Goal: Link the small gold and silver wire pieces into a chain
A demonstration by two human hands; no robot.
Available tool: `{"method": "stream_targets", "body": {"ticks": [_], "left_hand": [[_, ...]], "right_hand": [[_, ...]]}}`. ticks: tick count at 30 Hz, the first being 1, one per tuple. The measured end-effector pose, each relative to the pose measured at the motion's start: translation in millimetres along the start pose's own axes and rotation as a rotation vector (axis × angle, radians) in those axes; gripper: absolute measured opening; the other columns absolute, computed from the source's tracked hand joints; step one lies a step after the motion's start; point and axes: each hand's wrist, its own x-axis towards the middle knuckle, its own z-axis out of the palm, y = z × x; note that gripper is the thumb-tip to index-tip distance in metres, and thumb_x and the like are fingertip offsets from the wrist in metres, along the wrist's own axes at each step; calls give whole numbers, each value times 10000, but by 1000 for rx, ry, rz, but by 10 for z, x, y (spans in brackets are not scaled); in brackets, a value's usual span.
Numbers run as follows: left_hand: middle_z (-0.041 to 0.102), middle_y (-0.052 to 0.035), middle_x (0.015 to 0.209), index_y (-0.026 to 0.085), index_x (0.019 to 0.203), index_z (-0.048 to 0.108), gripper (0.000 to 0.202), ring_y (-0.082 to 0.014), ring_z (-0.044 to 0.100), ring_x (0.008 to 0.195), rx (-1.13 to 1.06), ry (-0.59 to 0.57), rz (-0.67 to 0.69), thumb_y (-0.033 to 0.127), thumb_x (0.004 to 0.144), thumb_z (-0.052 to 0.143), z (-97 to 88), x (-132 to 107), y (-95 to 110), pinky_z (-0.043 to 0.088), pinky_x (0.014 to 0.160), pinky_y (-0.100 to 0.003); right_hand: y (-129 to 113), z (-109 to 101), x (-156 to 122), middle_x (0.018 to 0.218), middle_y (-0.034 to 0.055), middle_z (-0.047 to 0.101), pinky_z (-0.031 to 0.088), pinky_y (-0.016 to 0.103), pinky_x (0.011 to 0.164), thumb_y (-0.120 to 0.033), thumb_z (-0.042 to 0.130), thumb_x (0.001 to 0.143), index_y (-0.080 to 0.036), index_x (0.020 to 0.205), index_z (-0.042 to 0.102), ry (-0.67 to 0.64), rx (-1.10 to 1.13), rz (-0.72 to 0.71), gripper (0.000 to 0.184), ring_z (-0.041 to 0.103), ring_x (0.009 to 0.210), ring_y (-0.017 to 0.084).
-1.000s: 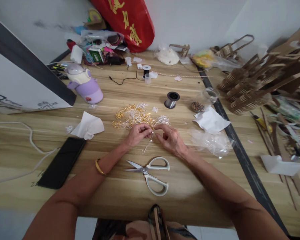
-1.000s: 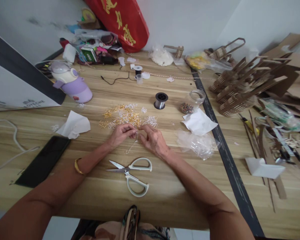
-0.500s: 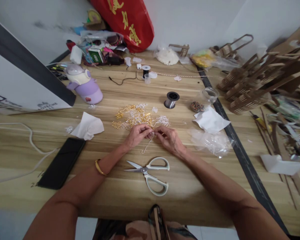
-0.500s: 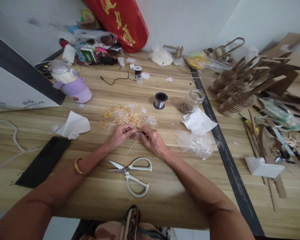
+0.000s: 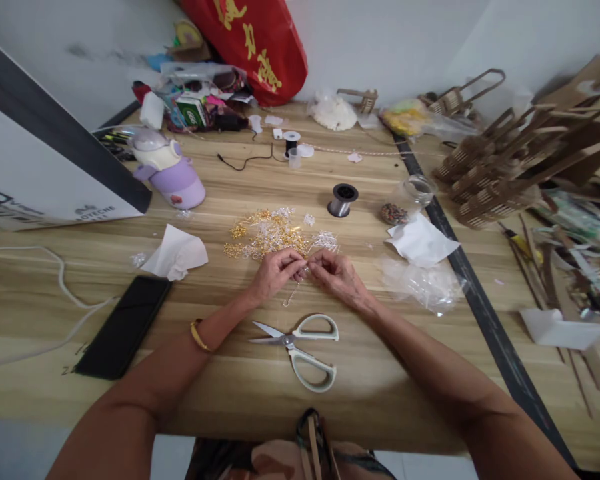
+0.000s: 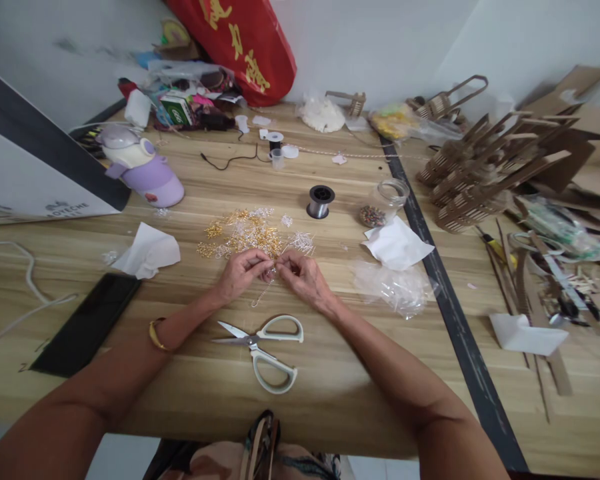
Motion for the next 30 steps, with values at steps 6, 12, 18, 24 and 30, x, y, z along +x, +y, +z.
{"method": "stream_targets", "body": {"ticks": [6,12,18,24,30], "left_hand": [[643,-9,632,129,764,606,249,-105,623,561,62,17,58,371,804,651,4,1,21,528,559,-203],[625,4,618,137,770,594,223,-101,618,548,144,22,114,349,830,623,7,-4,17,503,551,-192],[628,9,622,150,771,562,215,-97,614,552,197,23,150,345,858,589,12,-15,-4,499,555,-188],[616,12,603,155,774,541,218,-99,601,537,246,23,160,347,876,561,3,-21,2,480,552,-195],[609,15,606,161,776,535,203,-96,599,536,277,16,177,332,884,553,15,-34,-5,467,552,-194]], "right_hand": [[15,9,-2,584,-45,446,292,210,501,-276,523,847,-147,819,583,8,-48,-43,145,380,525,78],[6,12,-10,566,-53,416,279,212,502,-243,526,820,-155,791,571,20,-96,-62,103,364,521,79],[-11,10,-22,538,-71,350,257,215,499,-229,522,824,-155,798,574,41,-139,-72,94,321,496,74],[-35,16,-35,540,-75,322,259,218,501,-240,520,842,-151,821,584,59,-176,-85,112,313,492,74],[-56,17,-51,525,-83,304,256,220,500,-222,504,852,-142,879,601,51,-228,-106,129,298,476,74]]}}
